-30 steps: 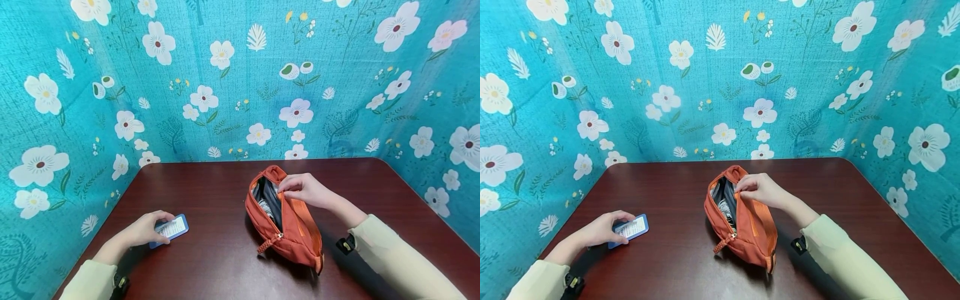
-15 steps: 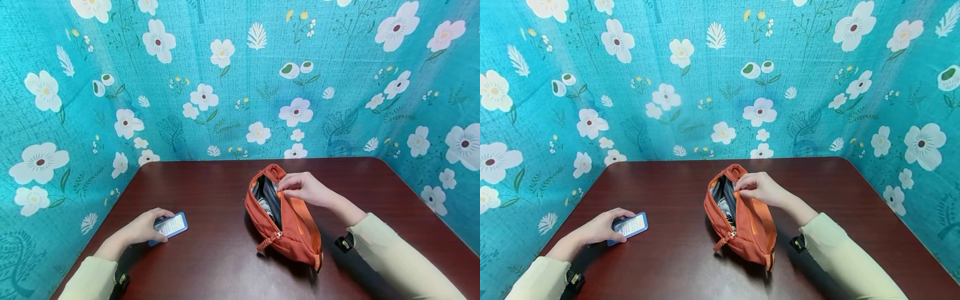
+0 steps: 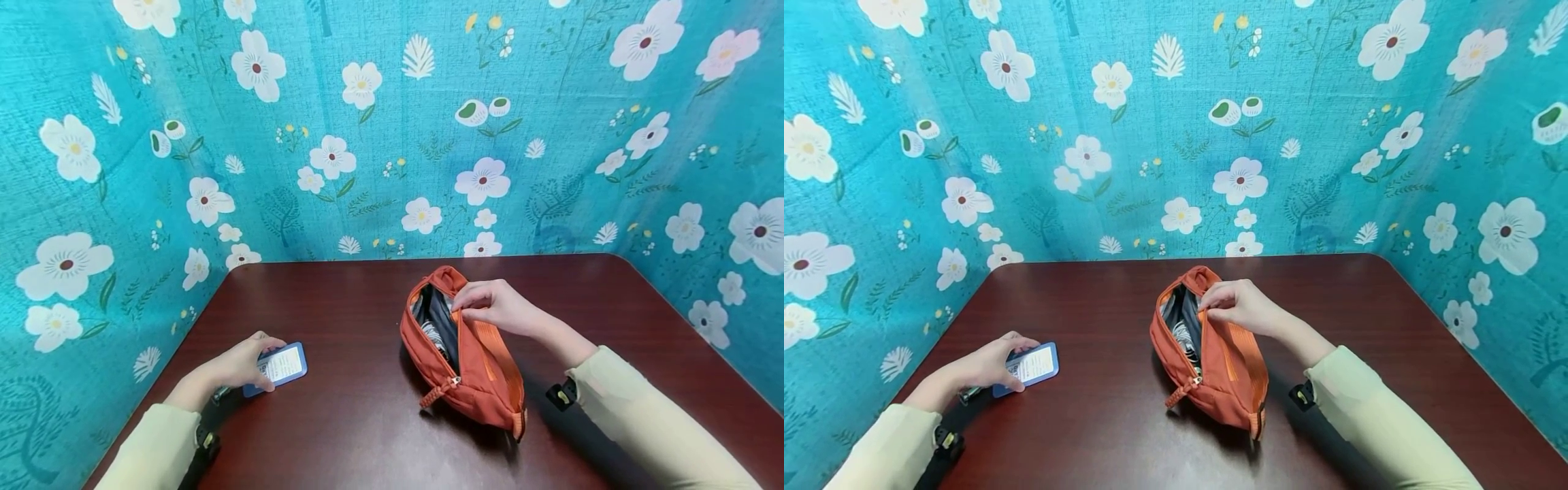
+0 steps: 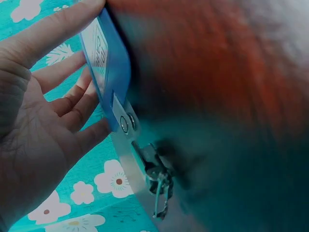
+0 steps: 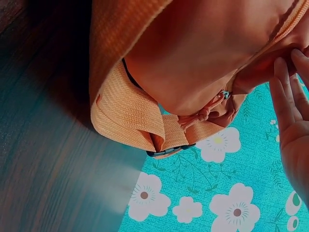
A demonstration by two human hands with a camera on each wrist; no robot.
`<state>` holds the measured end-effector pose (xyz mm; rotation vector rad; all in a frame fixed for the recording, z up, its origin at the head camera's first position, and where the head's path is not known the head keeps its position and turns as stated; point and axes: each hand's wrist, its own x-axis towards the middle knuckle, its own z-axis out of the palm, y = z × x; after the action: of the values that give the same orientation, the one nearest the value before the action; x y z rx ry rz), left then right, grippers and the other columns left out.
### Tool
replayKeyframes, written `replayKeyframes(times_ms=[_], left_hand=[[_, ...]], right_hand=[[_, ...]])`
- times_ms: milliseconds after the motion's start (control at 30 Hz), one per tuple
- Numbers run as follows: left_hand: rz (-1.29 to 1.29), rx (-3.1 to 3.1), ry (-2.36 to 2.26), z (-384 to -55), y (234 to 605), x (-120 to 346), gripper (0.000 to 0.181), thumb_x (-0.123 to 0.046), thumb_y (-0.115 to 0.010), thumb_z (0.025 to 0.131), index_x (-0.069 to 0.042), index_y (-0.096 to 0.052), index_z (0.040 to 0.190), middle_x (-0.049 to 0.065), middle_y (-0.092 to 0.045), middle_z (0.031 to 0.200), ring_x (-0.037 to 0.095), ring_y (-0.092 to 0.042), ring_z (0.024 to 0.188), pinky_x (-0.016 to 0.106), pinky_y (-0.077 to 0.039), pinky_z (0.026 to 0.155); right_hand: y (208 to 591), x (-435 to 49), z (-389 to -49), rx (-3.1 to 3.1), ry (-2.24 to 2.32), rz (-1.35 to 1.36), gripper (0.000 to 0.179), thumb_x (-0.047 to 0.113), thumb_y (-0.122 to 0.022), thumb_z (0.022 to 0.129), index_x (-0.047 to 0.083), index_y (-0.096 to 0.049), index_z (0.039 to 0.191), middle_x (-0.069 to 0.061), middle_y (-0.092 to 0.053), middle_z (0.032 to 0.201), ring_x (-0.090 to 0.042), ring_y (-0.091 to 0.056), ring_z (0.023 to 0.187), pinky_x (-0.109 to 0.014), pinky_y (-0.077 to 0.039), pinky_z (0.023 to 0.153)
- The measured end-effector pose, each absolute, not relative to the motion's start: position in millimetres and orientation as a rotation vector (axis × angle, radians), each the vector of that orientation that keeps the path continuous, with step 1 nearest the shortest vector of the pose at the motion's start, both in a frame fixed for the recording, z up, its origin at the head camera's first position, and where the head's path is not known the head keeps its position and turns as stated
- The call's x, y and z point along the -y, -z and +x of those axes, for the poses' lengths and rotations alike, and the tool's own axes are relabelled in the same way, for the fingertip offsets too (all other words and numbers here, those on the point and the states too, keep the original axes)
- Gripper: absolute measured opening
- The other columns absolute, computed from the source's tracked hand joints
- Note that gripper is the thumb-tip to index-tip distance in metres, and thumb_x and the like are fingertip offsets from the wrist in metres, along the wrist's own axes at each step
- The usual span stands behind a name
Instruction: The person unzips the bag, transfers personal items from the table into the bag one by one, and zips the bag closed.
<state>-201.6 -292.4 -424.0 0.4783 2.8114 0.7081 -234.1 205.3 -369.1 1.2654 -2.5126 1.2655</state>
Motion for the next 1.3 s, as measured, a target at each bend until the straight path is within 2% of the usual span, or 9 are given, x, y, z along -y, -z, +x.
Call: replayKeyframes(times_ms=[200, 400, 700, 933, 1300], left_hand=[[0.505, -2.785, -0.767, -204, 421, 288, 0.063, -0.015, -0.090, 0.066, -0.015, -0.058, 0.120, 0.009, -0.057, 0.113, 0.027, -0.051, 0.099, 0.045, -0.051, 0.082], [0.531, -2.736, -0.841, -207, 415, 284, 0.038, -0.009, -0.085, 0.073, -0.014, -0.068, 0.107, 0.000, -0.063, 0.099, 0.022, -0.055, 0.090, 0.036, -0.054, 0.078], [0.641, -2.613, -0.930, -213, 401, 282, 0.019, -0.006, -0.079, 0.079, -0.012, -0.073, 0.095, -0.001, -0.069, 0.090, 0.022, -0.058, 0.083, 0.032, -0.054, 0.072], [0.731, -2.574, -0.970, -219, 387, 272, 0.015, -0.005, -0.076, 0.083, -0.014, -0.072, 0.094, -0.001, -0.069, 0.091, 0.023, -0.061, 0.082, 0.029, -0.054, 0.072], [0.836, -2.579, -1.047, -228, 375, 246, 0.012, -0.003, -0.073, 0.085, -0.009, -0.070, 0.095, 0.000, -0.069, 0.085, 0.018, -0.061, 0.073, 0.031, -0.055, 0.065]], right_hand=[[367, -205, -233, 2.533, -1.272, 1.253, 0.017, -0.003, -0.067, 0.089, 0.008, -0.076, 0.100, -0.002, -0.069, 0.102, -0.023, -0.064, 0.092, -0.029, -0.053, 0.070], [366, -204, -233, 2.526, -1.273, 1.263, 0.017, -0.003, -0.067, 0.089, 0.006, -0.075, 0.100, -0.004, -0.069, 0.102, -0.024, -0.064, 0.092, -0.029, -0.053, 0.070], [366, -204, -231, 2.534, -1.282, 1.258, 0.017, -0.002, -0.066, 0.090, 0.007, -0.075, 0.101, -0.002, -0.069, 0.102, -0.024, -0.063, 0.093, -0.030, -0.053, 0.072], [367, -204, -231, 2.532, -1.281, 1.250, 0.017, -0.003, -0.067, 0.089, 0.005, -0.075, 0.100, -0.003, -0.069, 0.102, -0.020, -0.063, 0.092, -0.030, -0.054, 0.072], [366, -205, -232, 2.537, -1.260, 1.252, 0.015, -0.003, -0.067, 0.089, 0.004, -0.075, 0.100, -0.003, -0.069, 0.102, -0.022, -0.063, 0.092, -0.029, -0.052, 0.071]])
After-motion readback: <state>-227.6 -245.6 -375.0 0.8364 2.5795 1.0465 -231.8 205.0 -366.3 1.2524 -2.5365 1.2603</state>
